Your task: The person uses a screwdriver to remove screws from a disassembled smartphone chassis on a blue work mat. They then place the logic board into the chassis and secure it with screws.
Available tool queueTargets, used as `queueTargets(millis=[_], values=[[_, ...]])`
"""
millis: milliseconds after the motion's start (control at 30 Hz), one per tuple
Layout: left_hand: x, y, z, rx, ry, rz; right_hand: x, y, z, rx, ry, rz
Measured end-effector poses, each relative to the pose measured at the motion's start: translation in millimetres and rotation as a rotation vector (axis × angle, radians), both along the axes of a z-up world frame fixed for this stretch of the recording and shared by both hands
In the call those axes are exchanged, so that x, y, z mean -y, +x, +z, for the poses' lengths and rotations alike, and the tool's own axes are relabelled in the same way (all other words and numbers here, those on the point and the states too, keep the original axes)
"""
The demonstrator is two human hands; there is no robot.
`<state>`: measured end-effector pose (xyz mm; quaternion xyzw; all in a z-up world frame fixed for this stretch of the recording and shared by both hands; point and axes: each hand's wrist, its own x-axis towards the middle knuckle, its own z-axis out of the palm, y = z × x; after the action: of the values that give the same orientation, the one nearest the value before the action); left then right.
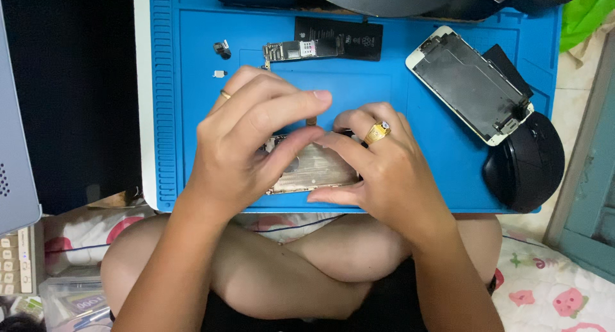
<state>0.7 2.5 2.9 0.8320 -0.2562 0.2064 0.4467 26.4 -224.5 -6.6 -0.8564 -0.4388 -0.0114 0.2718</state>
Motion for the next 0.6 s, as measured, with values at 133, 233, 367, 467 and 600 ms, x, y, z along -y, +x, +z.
queueTargets(millis=[133,233,367,467,600], values=[[2.4,-1.0,5.4,-0.062,-0.057,-0.027,0.2,-0.3,-0.9,0.009,0.019,0.0],[1.8,-2.0,3.6,-0.12,-0.077,-0.046,0.1,-0.5,-0.8,-0.012,0.01,-0.003],[1.9,-0.3,4.6,-0.042,-0.03,-0.019,-0.1,0.4,-1.0,0.01,0.013,0.005],[1.9,-2.8,3.5,-0.095,-0.061,-0.023,-0.2,0.4,-1.2,0.019,0.024,0.008],[3.3,-0.9,1.9,-0.039,-0.032,-0.01,-0.5,-0.2,-0.1,0.024,0.005,0.001]])
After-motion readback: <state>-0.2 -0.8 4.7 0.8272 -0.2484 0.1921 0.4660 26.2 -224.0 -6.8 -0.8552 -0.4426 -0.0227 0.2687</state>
